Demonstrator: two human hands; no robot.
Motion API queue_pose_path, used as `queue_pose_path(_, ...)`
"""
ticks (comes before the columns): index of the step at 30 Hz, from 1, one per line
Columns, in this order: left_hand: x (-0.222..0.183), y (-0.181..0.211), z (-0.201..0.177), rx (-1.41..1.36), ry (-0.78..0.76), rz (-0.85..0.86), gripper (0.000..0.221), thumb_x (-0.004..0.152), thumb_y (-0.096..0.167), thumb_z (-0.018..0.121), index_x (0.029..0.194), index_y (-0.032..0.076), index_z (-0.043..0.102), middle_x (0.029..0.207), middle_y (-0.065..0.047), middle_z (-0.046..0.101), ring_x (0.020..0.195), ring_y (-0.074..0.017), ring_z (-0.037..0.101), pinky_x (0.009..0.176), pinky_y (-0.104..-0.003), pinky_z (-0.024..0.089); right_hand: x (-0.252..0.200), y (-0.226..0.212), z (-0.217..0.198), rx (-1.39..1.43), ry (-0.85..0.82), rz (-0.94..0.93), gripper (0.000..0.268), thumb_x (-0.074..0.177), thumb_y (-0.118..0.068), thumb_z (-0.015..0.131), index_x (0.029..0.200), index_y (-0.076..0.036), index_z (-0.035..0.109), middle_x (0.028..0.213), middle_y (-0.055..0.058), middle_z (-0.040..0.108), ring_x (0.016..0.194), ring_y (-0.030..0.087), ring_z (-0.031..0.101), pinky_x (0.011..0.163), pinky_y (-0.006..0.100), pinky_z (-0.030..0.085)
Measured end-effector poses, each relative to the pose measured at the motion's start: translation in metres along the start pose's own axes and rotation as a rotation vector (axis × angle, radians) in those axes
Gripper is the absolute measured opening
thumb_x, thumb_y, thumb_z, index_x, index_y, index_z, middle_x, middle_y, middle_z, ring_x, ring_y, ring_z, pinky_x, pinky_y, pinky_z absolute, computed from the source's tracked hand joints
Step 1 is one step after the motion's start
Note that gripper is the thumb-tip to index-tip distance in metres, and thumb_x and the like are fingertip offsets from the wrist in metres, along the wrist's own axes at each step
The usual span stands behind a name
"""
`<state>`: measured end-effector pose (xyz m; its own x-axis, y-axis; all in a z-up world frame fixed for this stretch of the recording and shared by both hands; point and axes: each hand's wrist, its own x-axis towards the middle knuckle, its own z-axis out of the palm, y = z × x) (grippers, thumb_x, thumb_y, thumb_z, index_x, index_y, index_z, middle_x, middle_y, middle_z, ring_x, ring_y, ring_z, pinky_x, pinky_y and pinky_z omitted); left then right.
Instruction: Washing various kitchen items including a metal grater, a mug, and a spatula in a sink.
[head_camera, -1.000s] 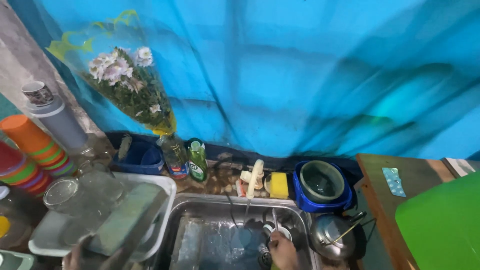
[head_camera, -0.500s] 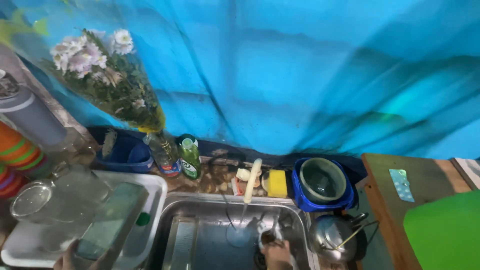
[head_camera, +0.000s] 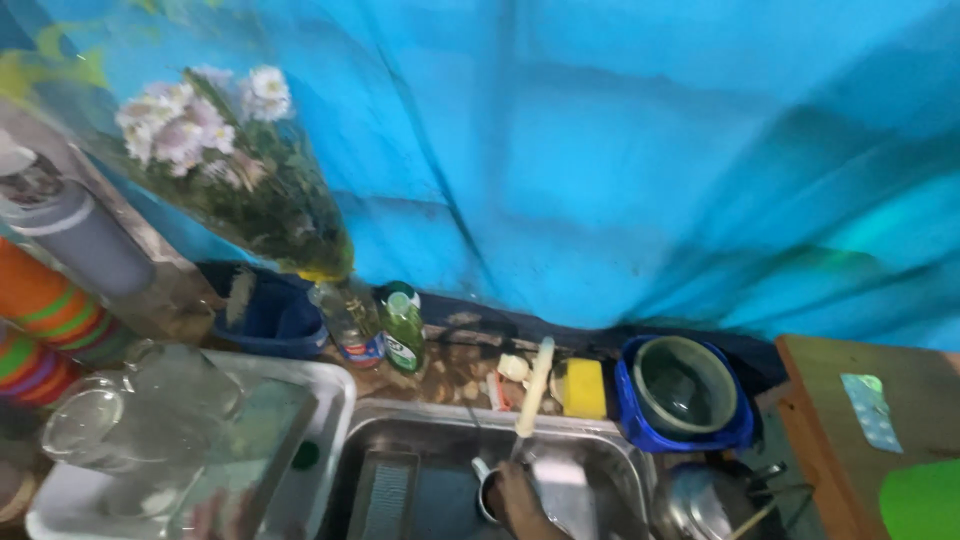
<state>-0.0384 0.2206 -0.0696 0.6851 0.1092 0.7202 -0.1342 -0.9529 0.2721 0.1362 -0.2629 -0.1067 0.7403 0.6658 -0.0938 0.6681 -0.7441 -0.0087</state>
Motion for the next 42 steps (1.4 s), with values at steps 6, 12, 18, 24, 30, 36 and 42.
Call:
queue_pose_path(6,0.008,0.115,0.089,-0.075,-0.348,-0.23,0.037,0.088,0.019,0.064,0.122,0.027,0.075,0.132,-0.007,0.067,0.125,-0.0205,0.065,0.111,-0.036,0.052,0.0,-0.002,-0.064,0.012,-0.252,0.167,0.024,0.089,-0.015,0.059,0.106,-0.005,0.072,0.113,0.017,0.068,0.113,0.033,0.061,0.093,0.044,0.048)
queue_pose_path(12,-0.045,0.291,0.241,-1.131,-0.125,-0.953,0.038,0.094,0.013,0.075,0.129,0.001,0.068,0.108,-0.025,0.077,0.092,-0.0306,0.075,0.08,-0.041,0.064,-0.021,0.002,-0.171,0.229,-0.008,0.28,0.039,0.08,-0.028,0.07,0.108,-0.002,0.069,0.111,0.02,0.07,0.103,0.039,0.064,0.084,0.049,0.051)
queue_pose_path(18,0.008,0.37,0.248,-2.172,-0.496,-1.455,0.054,0.092,0.012,0.051,0.144,0.018,0.036,0.109,-0.006,0.067,0.09,-0.0242,0.067,0.071,-0.039,0.055,-0.019,0.01,-0.18,0.71,0.304,0.379,0.027,0.103,-0.038,0.065,0.102,-0.014,0.076,0.092,0.012,0.078,0.084,0.034,0.071,0.074,0.046,0.054)
queue_pose_path(24,0.01,0.365,0.242,-1.796,-0.456,-1.308,0.056,0.093,0.015,0.064,0.146,0.017,0.045,0.095,-0.01,0.069,0.071,-0.0204,0.066,0.061,-0.033,0.055,0.004,0.035,-0.156,1.673,0.005,0.43,0.011,0.091,-0.011,0.062,0.102,-0.014,0.065,0.08,0.002,0.075,0.069,0.008,0.067,0.063,0.024,0.053)
queue_pose_path(30,0.083,0.368,0.149,-1.006,-0.611,-0.748,0.014,0.093,0.014,0.068,0.105,0.008,0.071,0.08,-0.004,0.079,0.065,-0.0144,0.069,0.062,-0.029,0.054,0.0,0.017,-0.198,1.315,0.125,0.369,0.028,0.098,-0.027,0.071,0.087,-0.001,0.068,0.069,0.0,0.067,0.06,0.008,0.064,0.056,0.027,0.051)
queue_pose_path(36,0.155,0.367,0.153,-0.71,-0.56,-0.783,0.021,0.093,0.03,0.069,0.1,0.012,0.077,0.086,-0.013,0.077,0.083,-0.0278,0.076,0.071,-0.039,0.055,-0.012,0.03,-0.213,1.498,0.223,0.45,0.029,0.102,-0.027,0.061,0.101,-0.002,0.077,0.074,0.003,0.07,0.06,0.012,0.06,0.056,0.029,0.048)
queue_pose_path(42,0.203,0.392,0.116,-0.653,-0.595,-0.825,0.027,0.085,0.04,0.076,0.099,0.016,0.08,0.087,-0.014,0.076,0.084,-0.0329,0.074,0.071,-0.04,0.055,-0.022,0.056,-0.206,1.339,0.57,0.295,0.03,0.096,-0.02,0.064,0.118,-0.002,0.073,0.1,0.005,0.078,0.088,0.008,0.068,0.08,0.024,0.054)
